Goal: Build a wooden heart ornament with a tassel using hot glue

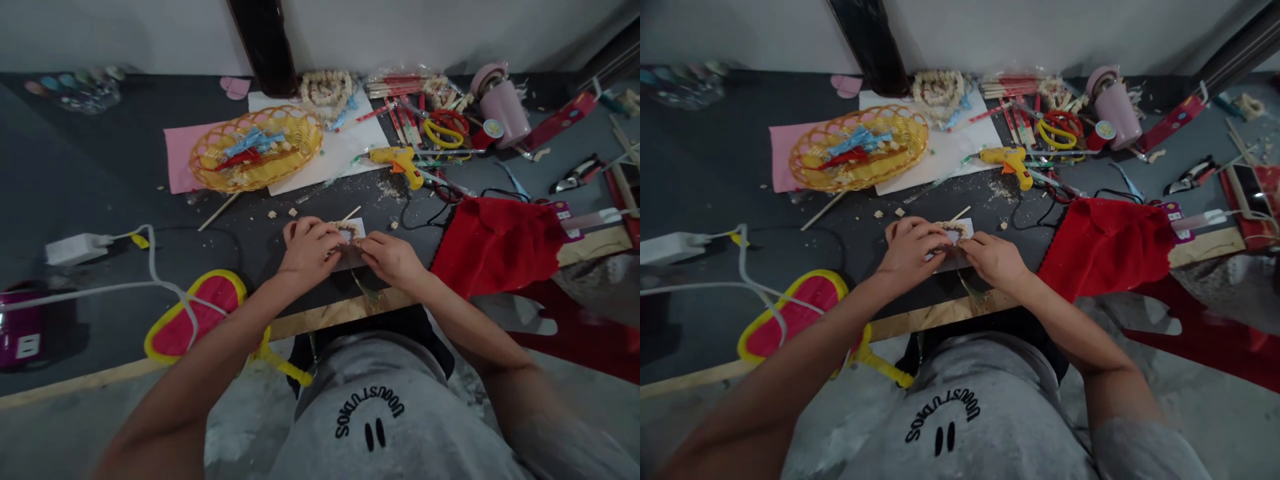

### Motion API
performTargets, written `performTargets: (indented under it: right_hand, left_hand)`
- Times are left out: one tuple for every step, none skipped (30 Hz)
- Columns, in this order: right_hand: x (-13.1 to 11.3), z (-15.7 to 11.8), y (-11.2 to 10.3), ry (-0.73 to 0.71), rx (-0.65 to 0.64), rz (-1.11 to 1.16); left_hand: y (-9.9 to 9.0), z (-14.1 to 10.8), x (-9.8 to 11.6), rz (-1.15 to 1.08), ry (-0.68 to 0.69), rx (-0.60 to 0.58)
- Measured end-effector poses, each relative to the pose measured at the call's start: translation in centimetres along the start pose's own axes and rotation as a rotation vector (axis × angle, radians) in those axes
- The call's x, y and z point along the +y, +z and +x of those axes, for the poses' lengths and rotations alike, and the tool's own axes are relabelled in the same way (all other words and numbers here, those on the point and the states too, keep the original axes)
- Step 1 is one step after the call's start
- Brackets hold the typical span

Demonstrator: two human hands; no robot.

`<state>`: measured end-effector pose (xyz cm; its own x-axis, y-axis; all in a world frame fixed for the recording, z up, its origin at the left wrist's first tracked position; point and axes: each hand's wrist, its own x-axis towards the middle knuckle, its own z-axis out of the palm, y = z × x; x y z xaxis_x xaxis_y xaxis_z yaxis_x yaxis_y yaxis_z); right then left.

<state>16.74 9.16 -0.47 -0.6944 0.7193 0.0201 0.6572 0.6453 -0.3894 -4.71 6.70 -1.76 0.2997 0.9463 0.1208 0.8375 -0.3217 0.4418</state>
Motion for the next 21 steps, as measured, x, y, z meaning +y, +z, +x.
performTargets:
  right_hand:
    - [0.2,0.5,0.2,-0.012,-0.007,0.005]
    - [0.4,0.8,0.3,-0.019,-0.008,0.009]
    - [0.5,1.0,0.5,-0.026,-0.005,0.011]
    - [0.6,1.2,0.5,-0.033,-0.001,0.013]
    - [0.7,1.3,0.6,-0.040,0.004,0.019]
    - [0.8,1.3,0.6,-0.046,0.010,0.026]
    - [0.9,1.3,0.6,-0.052,0.015,0.033]
    - [1.0,1.3,0.6,-0.054,0.020,0.040]
    - [1.1,1.3,0.6,-0.057,0.025,0.048]
    - [1.2,1.4,0.6,-0.061,0.029,0.056]
    - [1.2,1.4,0.6,-0.067,0.032,0.065]
    - [1.3,1.5,0.7,-0.073,0.034,0.075]
    - [1.4,1.5,0.7,-0.078,0.035,0.083]
    - [1.4,1.6,0.7,-0.080,0.036,0.089]
    - [1.4,1.6,0.8,-0.079,0.037,0.093]
    - [1.4,1.6,0.8,-0.076,0.038,0.097]
    - [1.3,1.7,0.8,-0.073,0.039,0.099]
    - [1.3,1.7,0.8,-0.070,0.040,0.100]
    - [1.2,1.7,0.7,-0.068,0.043,0.098]
    - [1.1,1.7,0.7,-0.067,0.046,0.095]
    - [1.0,1.7,0.7,-0.065,0.051,0.089]
  left_hand:
    - [0.0,0.0,0.0,0.002,-0.005,0.002]
    - [0.0,-0.1,-0.1,0.003,-0.008,0.003]
    - [-0.1,-0.1,-0.1,0.002,-0.011,0.004]
    - [-0.2,-0.2,-0.2,0.001,-0.011,0.006]
    - [-0.4,-0.4,-0.4,-0.001,-0.010,0.009]
    - [-0.6,-0.6,-0.5,-0.003,-0.009,0.015]
    - [-0.8,-0.8,-0.8,-0.002,-0.012,0.024]
    - [-0.9,-1.1,-1.1,-0.003,-0.015,0.034]
    - [-1.0,-1.3,-1.4,-0.005,-0.015,0.041]
    - [-1.1,-1.5,-1.8,-0.008,-0.021,0.046]
    - [-1.0,-1.6,-2.1,-0.023,-0.009,0.044]
    - [-0.9,-1.7,-2.4,-0.042,0.008,0.042]
    - [-0.7,-1.8,-2.6,-0.060,0.014,0.051]
    - [-0.4,-1.8,-2.8,-0.076,0.019,0.066]
    - [-0.1,-1.7,-2.9,-0.091,0.021,0.079]
    - [0.2,-1.7,-3.0,-0.103,0.018,0.092]
    - [0.4,-1.6,-3.0,-0.113,0.014,0.099]
    - [0.6,-1.5,-2.9,-0.121,0.008,0.100]
    - [0.7,-1.4,-2.9,-0.125,0.001,0.100]
    - [0.8,-1.4,-2.8,-0.125,-0.007,0.100]
    - [0.8,-1.3,-2.7,-0.123,-0.012,0.102]
